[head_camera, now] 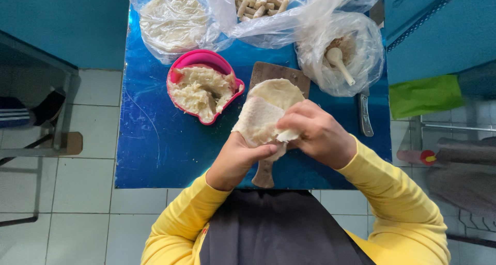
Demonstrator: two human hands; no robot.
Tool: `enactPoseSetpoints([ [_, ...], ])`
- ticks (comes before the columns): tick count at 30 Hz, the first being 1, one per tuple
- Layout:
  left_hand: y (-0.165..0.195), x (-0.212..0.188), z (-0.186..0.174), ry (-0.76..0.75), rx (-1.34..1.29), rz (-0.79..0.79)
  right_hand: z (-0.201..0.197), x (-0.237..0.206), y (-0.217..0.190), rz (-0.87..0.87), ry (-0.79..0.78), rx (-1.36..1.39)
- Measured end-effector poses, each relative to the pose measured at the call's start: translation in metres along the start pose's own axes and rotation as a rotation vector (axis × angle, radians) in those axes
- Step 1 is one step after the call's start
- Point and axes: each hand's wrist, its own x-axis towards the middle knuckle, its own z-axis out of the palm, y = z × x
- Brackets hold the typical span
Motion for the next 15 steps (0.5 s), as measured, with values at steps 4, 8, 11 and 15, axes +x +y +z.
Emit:
enactPoseSetpoints([
  [4, -0.006, 0.005, 0.0, -0.017, 0.078, 0.055, -0.002, -0.001, 0.011, 0.034, -0.063, 0.116],
  [8, -0.008, 0.006, -0.002, -0.095, 0.143, 0.123, -0.009, -0.005, 0.023, 0.283, -0.153, 0.332],
  [11, -0.008, 0.006, -0.004, 0.023, 0.085, 0.091, -0.008, -0.008, 0.029, 0.456, -0.144, 0.428],
  [15, -0.016, 0.012, -0.003, 0.12, -0.372, 0.073, 0.0, -0.012, 0.029, 0.627, -0.106, 0.749],
])
